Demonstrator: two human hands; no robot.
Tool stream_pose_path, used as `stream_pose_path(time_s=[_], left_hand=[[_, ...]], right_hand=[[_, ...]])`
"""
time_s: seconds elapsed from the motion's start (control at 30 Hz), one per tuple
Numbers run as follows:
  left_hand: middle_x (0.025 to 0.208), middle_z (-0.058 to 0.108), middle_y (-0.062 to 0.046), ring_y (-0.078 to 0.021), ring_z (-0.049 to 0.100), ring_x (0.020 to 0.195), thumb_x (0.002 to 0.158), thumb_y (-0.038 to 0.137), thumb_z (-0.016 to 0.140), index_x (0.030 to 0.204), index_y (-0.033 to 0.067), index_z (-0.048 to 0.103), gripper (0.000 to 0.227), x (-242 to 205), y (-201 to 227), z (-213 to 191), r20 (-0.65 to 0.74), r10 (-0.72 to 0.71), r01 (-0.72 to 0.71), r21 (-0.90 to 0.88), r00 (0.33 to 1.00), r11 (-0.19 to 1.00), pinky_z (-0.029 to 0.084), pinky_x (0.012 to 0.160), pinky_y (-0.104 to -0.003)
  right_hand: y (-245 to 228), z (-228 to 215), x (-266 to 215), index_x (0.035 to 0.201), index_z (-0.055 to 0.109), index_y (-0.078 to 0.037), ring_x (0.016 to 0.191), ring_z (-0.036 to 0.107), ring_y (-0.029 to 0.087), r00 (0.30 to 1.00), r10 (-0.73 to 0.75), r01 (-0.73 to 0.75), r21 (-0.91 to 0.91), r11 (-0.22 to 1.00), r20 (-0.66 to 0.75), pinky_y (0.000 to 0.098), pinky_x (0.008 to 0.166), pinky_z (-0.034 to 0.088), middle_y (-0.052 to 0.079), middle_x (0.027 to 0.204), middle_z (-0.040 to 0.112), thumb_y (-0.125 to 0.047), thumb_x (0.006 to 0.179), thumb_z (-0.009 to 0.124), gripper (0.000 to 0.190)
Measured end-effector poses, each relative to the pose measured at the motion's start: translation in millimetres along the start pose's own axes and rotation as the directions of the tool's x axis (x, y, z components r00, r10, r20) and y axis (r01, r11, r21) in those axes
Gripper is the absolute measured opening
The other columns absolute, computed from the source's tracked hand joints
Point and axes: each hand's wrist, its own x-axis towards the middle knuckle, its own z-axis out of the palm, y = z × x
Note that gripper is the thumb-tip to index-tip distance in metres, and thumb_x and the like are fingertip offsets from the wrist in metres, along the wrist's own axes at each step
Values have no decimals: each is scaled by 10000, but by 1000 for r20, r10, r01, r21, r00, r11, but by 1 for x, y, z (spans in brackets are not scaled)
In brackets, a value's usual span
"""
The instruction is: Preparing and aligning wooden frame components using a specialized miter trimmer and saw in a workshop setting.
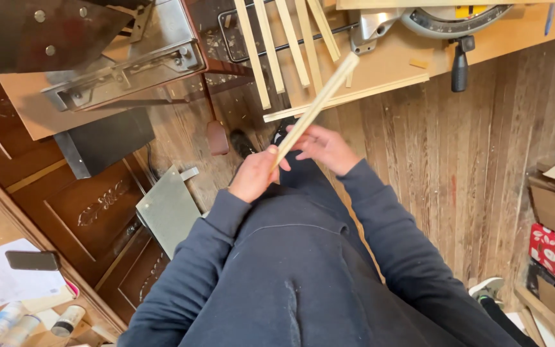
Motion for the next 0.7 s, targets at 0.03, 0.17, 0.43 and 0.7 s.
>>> stream_pose_path(time_s=[0.03, 0.17, 0.43, 0.7], left_hand=[[564, 487, 43, -63, 456, 494, 1124, 487, 291, 939, 34, 715, 647, 4, -4, 4, 21, 67, -68, 33, 998, 997, 414, 492, -226], [583, 465, 28, -71, 419, 492, 1088, 423, 312, 1187, 96, 676, 500, 6, 1, 19, 55, 55, -49, -115, 997, 992, 397, 477, -243], [872, 735, -90, -233, 697, 793, 1019, 353, 548, 1101, 62, 698, 337, -10, -38, -3, 160, 11, -59, 300, 987, 952, 557, 729, -358], [965, 756, -126, -329, 715, 954, 941, 328, 665, 1055, 83, 725, 277, -6, -30, -52, -73, -55, 85, 510, 996, 856, 548, 827, -426]], right_hand=[[3, 6, -2, 1375, 582, -20, 972, 697, 118, 990, -66, 68, -13, 998, 121, 282, 848, 589, 39, 1074, 712, -180, 1024, 584, 385], [23, 12, 2, 1334, 690, 40, 868, 585, 149, 990, -81, 102, -193, 976, 113, 292, 792, 522, 111, 1003, 664, -142, 1083, 604, 321], [-80, 6, 55, 1109, 684, -8, 755, 708, 131, 936, -243, 67, -548, 834, -255, 311, 656, 582, 64, 879, 756, -206, 1009, 638, 227], [-75, 3, 126, 988, 715, -15, 690, 728, 301, 871, -450, 48, -877, 478, -198, 372, 662, 569, 170, 780, 720, -202, 933, 773, 203]])
